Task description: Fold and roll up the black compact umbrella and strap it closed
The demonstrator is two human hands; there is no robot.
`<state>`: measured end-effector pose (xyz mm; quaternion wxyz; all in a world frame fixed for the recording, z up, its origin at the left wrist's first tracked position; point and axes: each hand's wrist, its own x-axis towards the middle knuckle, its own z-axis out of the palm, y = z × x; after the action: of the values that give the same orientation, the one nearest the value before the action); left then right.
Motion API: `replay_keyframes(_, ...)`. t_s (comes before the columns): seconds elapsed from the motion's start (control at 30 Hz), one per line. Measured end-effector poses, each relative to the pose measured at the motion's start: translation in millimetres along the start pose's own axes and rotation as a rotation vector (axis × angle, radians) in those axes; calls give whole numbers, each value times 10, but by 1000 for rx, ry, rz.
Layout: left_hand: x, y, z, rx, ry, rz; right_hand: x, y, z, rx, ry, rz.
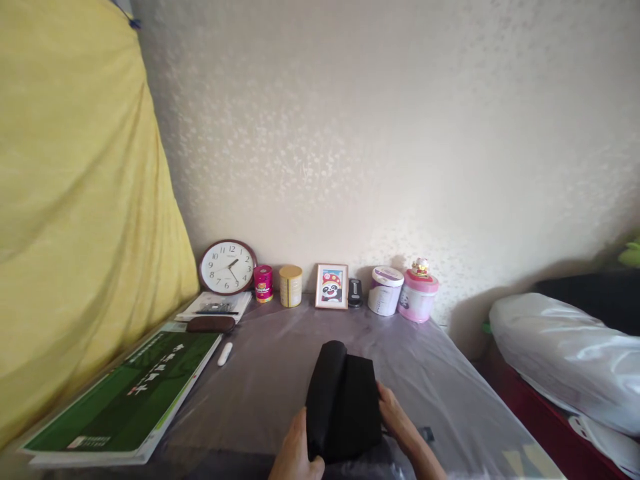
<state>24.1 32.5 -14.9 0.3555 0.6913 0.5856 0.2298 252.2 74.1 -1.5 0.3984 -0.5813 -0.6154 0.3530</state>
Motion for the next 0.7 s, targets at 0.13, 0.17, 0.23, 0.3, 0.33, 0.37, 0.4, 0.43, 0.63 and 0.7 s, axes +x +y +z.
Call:
replay_keyframes(0.13, 0, -6, 50, 81, -21, -65, 62, 46, -64, -157, 288, 19)
replay_keyframes(0.17, -1, -1, 52, 95, -26, -75, 60, 28, -65, -198, 316, 6)
replay_keyframes(0.23, -8, 9, 52, 89, -28, -69, 41, -43, -50, -273, 311, -18)
replay_keyframes(0.3, -16, 15, 52, 55, -26, -61, 18, -137, -18, -352, 286, -12)
replay_keyframes(0.33, -20, 16, 53, 40, -24, -64, 13, -181, 0, -394, 280, 1)
replay_keyframes(0.37, -24, 17, 54, 28, -21, -69, 13, -218, 17, -434, 277, 17)
replay_keyframes(0.4, -28, 20, 54, 21, -17, -74, 21, -246, 31, -471, 273, 37)
replay_keyframes(0.43, -32, 23, 53, 18, -13, -77, 37, -263, 41, -503, 267, 58)
replay_keyframes(0.63, -45, 64, 28, -1, -20, -53, 216, -257, 23, -382, 237, 91)
replay_keyframes(0.7, -36, 53, 38, -12, -24, -56, 278, -304, 43, -189, 207, 89)
